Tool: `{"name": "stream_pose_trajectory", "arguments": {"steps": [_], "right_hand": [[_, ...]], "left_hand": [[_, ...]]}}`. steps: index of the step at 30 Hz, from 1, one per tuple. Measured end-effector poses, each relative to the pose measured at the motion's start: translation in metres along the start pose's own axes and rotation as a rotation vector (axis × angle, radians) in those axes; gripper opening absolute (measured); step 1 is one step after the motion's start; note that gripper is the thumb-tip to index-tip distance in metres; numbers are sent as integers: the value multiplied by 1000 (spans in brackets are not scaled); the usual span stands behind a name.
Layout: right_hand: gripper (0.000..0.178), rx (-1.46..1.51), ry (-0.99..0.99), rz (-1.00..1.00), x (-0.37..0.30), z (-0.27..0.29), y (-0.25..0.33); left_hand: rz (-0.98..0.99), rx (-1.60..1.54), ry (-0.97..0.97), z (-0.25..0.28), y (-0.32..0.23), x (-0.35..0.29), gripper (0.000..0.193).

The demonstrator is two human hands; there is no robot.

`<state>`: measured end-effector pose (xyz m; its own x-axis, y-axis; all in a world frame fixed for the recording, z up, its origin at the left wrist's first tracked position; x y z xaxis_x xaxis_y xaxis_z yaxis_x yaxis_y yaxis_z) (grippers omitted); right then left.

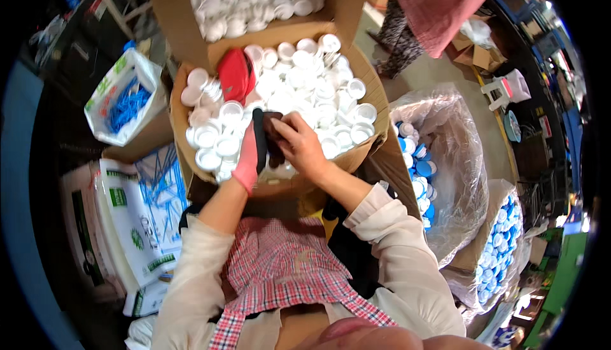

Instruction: The person repeatedly picks white plastic containers and blue lids from boxes, wipes the containers with a cloth, and screws the lids on. The person then places the assembled containers into a nearby box. The process is repeated continuously throughout the clip.

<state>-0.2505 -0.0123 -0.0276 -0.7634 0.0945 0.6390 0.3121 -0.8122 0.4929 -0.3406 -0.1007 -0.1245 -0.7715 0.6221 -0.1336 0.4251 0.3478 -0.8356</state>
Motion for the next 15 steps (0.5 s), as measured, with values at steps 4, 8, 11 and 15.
{"name": "stream_pose_trajectory", "arguments": {"steps": [4,8,11,15], "right_hand": [[45,-155,290,-253,-5,-15,-53],[54,282,604,-270,-21,-40,-43],[43,-150,326,-531,-21,-27,-146],[49,-640,354,-688,-39,8,-257]], "left_hand": [[-619,595,-97,-13,-66,-20,46],[-256,-442,6,24,-90,-6,59],[-25,-884,77,33,-86,-7,79],[92,-968,310,1,-84,-15,80]]}}
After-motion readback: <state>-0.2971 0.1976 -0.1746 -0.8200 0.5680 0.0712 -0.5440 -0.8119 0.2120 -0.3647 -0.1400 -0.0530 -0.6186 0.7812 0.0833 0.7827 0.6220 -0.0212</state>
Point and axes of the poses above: each hand's wrist, its own x-axis towards the middle knuckle, its own z-axis out of the back of the hand, y = z × x, the point moved 6 cm from there along x, towards the middle knuckle, and after that the axes turned 7 degrees about -x, right-handed, at the moved point
